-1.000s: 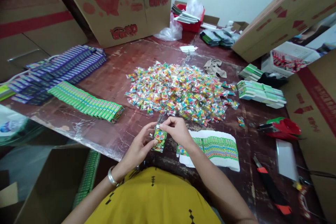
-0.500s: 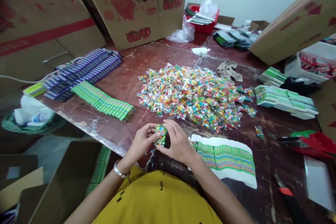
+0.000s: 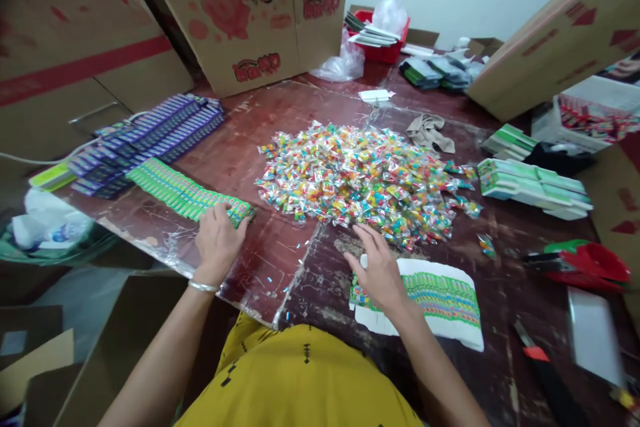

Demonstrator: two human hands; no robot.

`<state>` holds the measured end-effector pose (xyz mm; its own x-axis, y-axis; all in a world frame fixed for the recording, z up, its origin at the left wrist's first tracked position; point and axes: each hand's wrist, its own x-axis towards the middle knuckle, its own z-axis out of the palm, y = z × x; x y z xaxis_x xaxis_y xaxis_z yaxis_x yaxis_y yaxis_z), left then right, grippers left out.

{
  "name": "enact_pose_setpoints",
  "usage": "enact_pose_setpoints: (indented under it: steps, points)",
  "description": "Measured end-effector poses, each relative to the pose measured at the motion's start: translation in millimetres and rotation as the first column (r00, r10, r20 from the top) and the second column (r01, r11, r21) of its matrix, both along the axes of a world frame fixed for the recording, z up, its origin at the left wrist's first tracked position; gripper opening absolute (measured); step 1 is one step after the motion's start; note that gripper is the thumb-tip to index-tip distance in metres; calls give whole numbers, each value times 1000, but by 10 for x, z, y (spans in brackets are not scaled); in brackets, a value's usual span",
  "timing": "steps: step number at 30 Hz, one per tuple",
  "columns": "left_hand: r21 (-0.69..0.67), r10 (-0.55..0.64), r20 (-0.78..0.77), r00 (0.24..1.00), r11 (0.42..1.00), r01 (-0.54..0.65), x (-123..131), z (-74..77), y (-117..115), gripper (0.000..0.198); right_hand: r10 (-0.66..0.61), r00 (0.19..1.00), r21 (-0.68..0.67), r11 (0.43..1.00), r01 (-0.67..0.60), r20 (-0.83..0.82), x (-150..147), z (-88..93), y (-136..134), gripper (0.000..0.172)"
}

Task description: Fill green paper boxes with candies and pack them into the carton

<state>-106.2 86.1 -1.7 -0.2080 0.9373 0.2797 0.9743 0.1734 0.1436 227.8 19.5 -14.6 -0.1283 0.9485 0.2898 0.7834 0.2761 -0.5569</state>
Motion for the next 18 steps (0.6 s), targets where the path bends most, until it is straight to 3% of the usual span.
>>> enact_pose_setpoints:
  steps: [2, 4, 5, 7, 9, 10, 12, 16, 18]
  points:
    - [39, -73, 66, 995, 997, 71, 134, -29, -68, 51, -57, 998, 22, 998, 57, 32, 219, -25, -53, 33]
    - [58, -255, 167, 952, 967, 249, 387, -73, -187, 55, -74, 993, 24, 997, 72, 93, 389, -42, -91, 23]
    - [57, -371, 228, 900, 928, 368, 551, -103, -263, 56, -67, 989, 14, 998, 66, 130, 446, -48, -101, 22]
    - [32, -580, 346, 738, 793, 608, 917, -178, -433, 60, -25, 979, -25, 999, 30, 203, 495, -58, -107, 23]
    - [6, -690, 414, 594, 655, 756, 1270, -268, -591, 67, 23, 968, -62, 998, -7, 249, 473, -69, -102, 24]
    - [-4, -715, 423, 556, 612, 791, 1417, -314, -655, 69, 40, 965, -74, 997, -21, 259, 448, -76, -99, 24]
    - [-32, -734, 413, 539, 580, 814, 1624, -394, -739, 69, 57, 967, -77, 996, -39, 247, 395, -89, -102, 23]
    - [-46, -709, 416, 569, 609, 792, 1698, -437, -788, 66, 34, 995, 2, 999, -34, 92, 354, -76, -138, 19]
    - [-11, -686, 495, 534, 609, 793, 1638, -378, -777, 59, -8, 997, 13, 1000, 9, -76, 357, -28, -162, 15]
